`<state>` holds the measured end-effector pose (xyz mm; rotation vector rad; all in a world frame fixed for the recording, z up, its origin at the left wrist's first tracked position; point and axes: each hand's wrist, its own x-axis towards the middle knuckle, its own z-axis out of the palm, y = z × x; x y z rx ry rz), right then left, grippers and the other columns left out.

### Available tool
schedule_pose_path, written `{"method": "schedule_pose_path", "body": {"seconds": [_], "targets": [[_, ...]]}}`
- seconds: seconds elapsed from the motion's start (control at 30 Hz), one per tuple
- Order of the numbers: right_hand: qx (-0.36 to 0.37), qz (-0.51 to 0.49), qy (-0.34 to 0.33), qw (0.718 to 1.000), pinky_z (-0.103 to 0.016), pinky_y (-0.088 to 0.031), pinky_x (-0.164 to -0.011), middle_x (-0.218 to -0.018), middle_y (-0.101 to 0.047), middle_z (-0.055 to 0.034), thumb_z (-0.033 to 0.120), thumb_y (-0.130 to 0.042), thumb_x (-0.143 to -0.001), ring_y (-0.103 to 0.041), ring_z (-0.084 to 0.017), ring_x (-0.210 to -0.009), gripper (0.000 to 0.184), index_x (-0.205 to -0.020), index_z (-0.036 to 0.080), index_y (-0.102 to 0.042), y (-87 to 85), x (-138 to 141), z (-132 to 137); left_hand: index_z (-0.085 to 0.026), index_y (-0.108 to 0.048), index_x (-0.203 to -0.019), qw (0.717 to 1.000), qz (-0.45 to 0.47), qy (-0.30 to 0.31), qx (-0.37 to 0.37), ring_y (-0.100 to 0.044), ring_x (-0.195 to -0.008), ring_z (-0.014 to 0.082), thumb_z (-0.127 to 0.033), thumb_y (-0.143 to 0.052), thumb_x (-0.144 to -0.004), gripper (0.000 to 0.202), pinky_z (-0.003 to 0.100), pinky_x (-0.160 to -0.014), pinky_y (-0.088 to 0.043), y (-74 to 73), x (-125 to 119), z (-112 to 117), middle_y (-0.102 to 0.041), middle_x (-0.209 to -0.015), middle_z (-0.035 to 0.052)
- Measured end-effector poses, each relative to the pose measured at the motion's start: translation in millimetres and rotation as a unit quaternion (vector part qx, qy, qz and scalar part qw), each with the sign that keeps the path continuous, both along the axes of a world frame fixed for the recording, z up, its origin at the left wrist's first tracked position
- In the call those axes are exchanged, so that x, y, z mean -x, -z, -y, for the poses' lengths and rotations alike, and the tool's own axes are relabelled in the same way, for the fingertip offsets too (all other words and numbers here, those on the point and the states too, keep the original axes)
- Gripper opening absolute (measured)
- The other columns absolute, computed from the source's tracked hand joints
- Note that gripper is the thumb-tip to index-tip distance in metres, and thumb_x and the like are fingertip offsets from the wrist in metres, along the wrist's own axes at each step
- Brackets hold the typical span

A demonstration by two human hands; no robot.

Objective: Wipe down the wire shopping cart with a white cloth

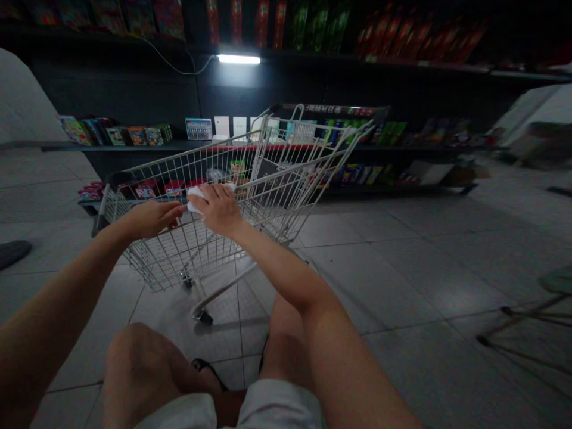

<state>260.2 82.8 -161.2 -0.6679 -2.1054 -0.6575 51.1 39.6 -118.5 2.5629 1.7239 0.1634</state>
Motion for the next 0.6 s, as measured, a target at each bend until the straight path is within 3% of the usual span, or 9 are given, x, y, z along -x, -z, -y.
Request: {"method": "schedule_pose_path", "body": {"seconds": [0.07, 0.13, 0.27, 0.37, 0.43, 0.6], "targets": [[0.004, 0.047, 0.024, 0.999, -0.045, -0.043, -0.095, -0.117, -0.055, -0.0080, 0.026, -0.060, -0.085, -0.048, -0.026, -0.108, 0.039, -0.124, 0.026, -0.061, 8.2, -14, -10, -0.020, -0.060, -0.095, 0.999, -0.037, -0.009, -0.009, -0.066, -0.076, 0.0211, -0.056, -0.019, -0.094, 0.054, 0.030, -0.069, -0.045, -1.9, 1, 3, -0.072, -0.083, 0.0065], [0.022, 0.055, 0.056, 0.997, -0.044, -0.042, -0.094, -0.115, -0.055, -0.0072, 0.024, -0.059, -0.084, -0.049, -0.025, -0.107, 0.040, -0.123, 0.027, -0.061, 8.2, -50, -27, -0.021, -0.059, -0.094, 0.999, -0.039, -0.013, -0.005, -0.065, -0.077, 0.0212, -0.057, -0.018, -0.094, 0.055, 0.029, -0.068, -0.043, -3.5, 5, 4, -0.072, -0.084, 0.0063], [0.062, -0.050, 0.179, 0.981, -0.043, -0.043, -0.091, -0.105, -0.055, -0.0077, 0.015, -0.053, -0.082, -0.050, -0.024, -0.102, 0.036, -0.114, 0.024, -0.066, -9.9, -153, -63, -0.020, -0.060, -0.090, 1.000, -0.011, -0.016, 0.020, -0.064, -0.077, 0.0207, -0.058, -0.020, -0.094, 0.055, 0.030, -0.070, -0.043, -6.0, 21, 2, -0.072, -0.082, 0.0054], [0.072, -0.112, 0.229, 0.964, -0.043, -0.044, -0.091, -0.100, -0.054, -0.0076, 0.012, -0.050, -0.080, -0.050, -0.024, -0.100, 0.033, -0.107, 0.022, -0.067, -17.6, -187, -75, -0.018, -0.063, -0.089, 0.999, 0.014, -0.025, 0.036, -0.064, -0.077, 0.0197, -0.059, -0.025, -0.093, 0.056, 0.030, -0.074, -0.043, -8.3, 31, 1, -0.072, -0.082, 0.0058], [0.072, -0.118, 0.217, 0.966, -0.044, -0.044, -0.091, -0.101, -0.054, -0.0075, 0.012, -0.050, -0.081, -0.051, -0.024, -0.100, 0.031, -0.104, 0.022, -0.067, -13.2, -168, -71, -0.017, -0.064, -0.092, 0.998, 0.028, -0.031, 0.042, -0.064, -0.078, 0.0191, -0.059, -0.026, -0.093, 0.057, 0.030, -0.077, -0.043, -9.6, 36, 1, -0.072, -0.082, 0.0060], [0.034, -0.062, 0.082, 0.994, -0.046, -0.044, -0.098, -0.120, -0.054, -0.0059, 0.012, -0.053, -0.083, -0.048, -0.026, -0.114, 0.041, -0.120, 0.029, -0.061, 11.2, -52, -38, -0.016, -0.067, -0.094, 0.997, 0.019, -0.061, 0.038, -0.065, -0.081, 0.0196, -0.059, -0.027, -0.092, 0.058, 0.029, -0.079, -0.043, -10.7, 47, 3, -0.073, -0.081, 0.0053]]}}
